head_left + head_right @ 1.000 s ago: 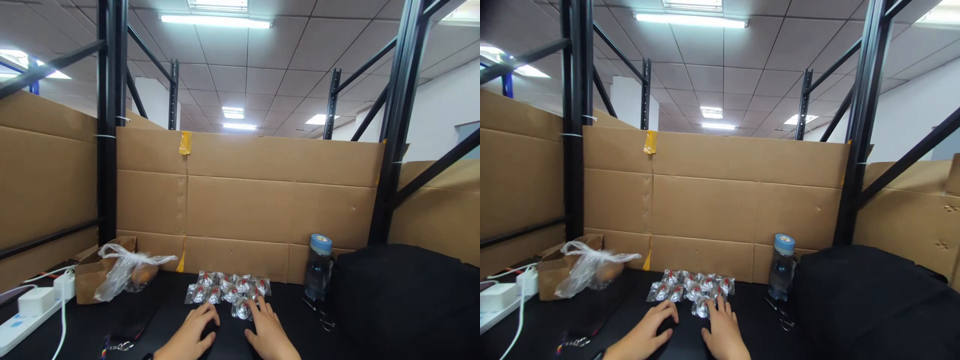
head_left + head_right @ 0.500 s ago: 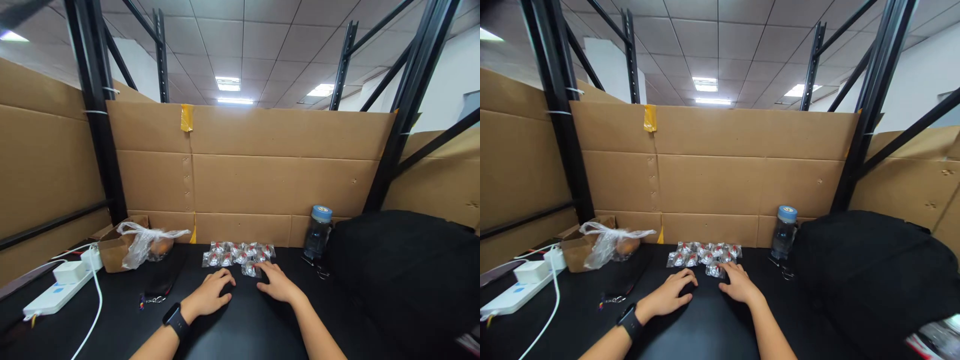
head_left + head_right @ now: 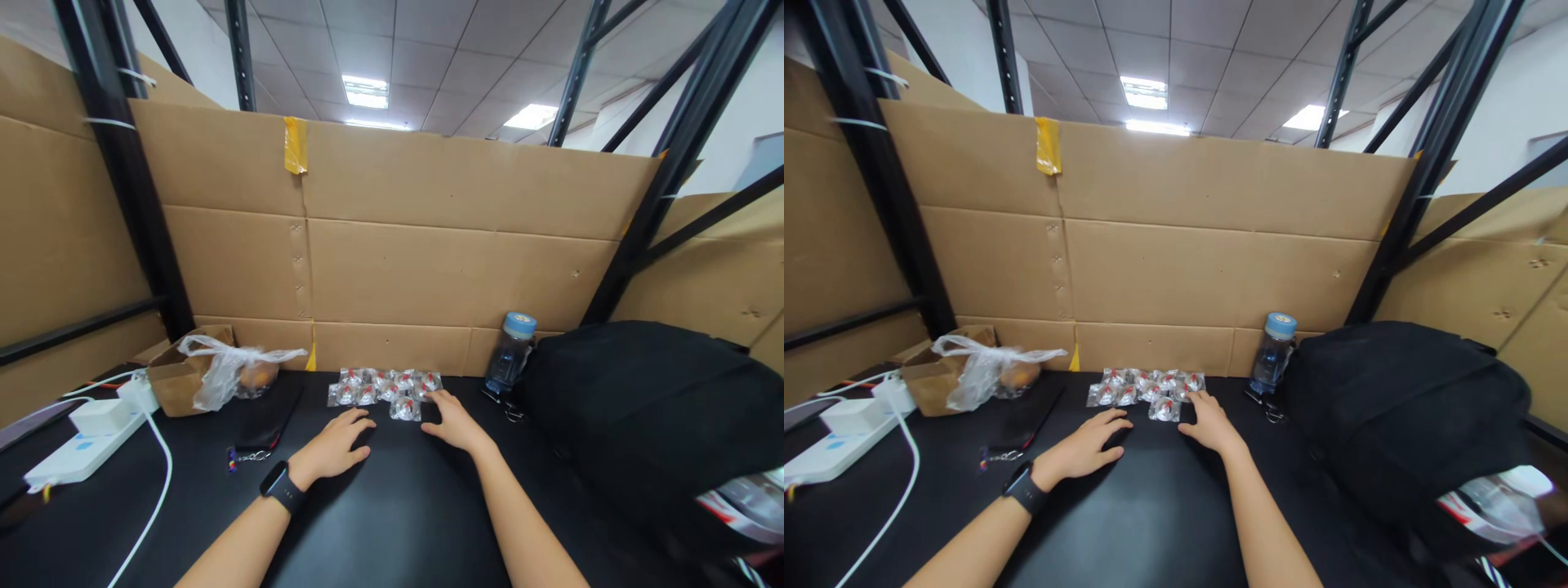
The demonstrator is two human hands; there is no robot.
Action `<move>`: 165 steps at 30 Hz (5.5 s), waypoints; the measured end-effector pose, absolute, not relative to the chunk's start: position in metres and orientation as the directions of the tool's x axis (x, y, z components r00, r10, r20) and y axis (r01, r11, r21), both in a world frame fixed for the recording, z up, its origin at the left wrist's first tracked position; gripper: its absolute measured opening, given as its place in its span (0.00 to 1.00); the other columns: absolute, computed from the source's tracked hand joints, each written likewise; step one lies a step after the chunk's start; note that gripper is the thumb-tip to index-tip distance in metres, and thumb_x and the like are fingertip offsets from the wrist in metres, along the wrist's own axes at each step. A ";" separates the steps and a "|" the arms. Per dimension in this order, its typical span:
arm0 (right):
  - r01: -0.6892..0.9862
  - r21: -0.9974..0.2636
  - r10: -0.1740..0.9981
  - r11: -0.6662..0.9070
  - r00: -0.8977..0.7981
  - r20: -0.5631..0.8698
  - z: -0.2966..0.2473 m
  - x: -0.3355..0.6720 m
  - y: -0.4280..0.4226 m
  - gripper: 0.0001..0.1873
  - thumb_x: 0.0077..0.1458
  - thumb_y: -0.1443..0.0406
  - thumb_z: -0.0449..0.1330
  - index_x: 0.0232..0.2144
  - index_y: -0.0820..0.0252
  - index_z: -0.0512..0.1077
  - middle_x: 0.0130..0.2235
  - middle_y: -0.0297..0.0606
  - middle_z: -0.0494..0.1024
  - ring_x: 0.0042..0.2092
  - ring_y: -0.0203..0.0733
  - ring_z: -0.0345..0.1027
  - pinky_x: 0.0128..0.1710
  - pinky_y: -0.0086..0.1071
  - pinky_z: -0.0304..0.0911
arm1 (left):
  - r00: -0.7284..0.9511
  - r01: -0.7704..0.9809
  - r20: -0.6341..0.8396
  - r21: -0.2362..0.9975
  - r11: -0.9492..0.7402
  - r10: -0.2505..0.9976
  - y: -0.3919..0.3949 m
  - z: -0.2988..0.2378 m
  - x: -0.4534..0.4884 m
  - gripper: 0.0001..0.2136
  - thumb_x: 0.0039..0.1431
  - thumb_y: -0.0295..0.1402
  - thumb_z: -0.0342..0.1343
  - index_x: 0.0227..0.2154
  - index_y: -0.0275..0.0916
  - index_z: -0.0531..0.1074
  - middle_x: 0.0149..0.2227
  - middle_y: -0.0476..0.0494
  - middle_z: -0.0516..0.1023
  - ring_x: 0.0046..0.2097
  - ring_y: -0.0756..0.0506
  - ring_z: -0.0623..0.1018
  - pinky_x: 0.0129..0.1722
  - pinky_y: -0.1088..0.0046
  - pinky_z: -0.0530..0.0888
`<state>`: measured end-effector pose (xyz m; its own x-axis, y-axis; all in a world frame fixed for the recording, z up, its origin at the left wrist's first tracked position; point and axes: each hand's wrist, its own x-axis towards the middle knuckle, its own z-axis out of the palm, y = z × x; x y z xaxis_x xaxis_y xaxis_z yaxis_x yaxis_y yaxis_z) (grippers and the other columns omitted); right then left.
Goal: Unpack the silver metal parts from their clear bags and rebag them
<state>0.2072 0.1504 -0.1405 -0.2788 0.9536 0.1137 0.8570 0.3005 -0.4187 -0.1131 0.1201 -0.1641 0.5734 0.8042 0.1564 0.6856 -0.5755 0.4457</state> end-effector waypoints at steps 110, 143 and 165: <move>0.277 -0.831 0.836 0.483 -0.430 0.342 -0.128 0.152 0.131 0.20 0.51 0.56 0.68 0.45 0.57 0.77 0.41 0.38 0.78 0.32 0.35 0.70 0.29 0.27 0.63 | 0.315 0.731 0.630 0.316 -0.605 0.710 0.114 -0.140 -0.092 0.12 0.70 0.37 0.49 0.42 0.46 0.78 0.45 0.46 0.82 0.48 0.46 0.77 0.44 0.64 0.58; -0.048 -0.943 0.941 0.330 0.096 0.324 -0.133 0.147 0.145 0.22 0.50 0.48 0.67 0.35 0.60 0.75 0.33 0.40 0.78 0.28 0.41 0.74 0.27 0.32 0.66 | 0.416 0.714 0.682 0.164 -0.680 0.601 0.098 -0.143 -0.069 0.23 0.59 0.29 0.57 0.57 0.47 0.67 0.59 0.38 0.69 0.62 0.36 0.66 0.56 0.57 0.63; -0.022 -0.953 0.950 0.303 -0.071 0.304 -0.139 0.143 0.144 0.21 0.53 0.52 0.65 0.44 0.58 0.71 0.39 0.37 0.74 0.31 0.36 0.72 0.25 0.27 0.61 | -0.064 0.970 0.486 0.236 -0.061 0.872 0.158 -0.161 -0.172 0.20 0.65 0.27 0.43 0.55 0.47 0.71 0.61 0.41 0.71 0.59 0.40 0.70 0.53 0.54 0.59</move>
<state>0.1429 0.1436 -0.1393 -0.0710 0.9502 0.3036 -0.0221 0.3028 -0.9528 -0.1716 0.1582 -0.1605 -0.0637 0.8716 0.4860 0.9699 -0.0605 0.2358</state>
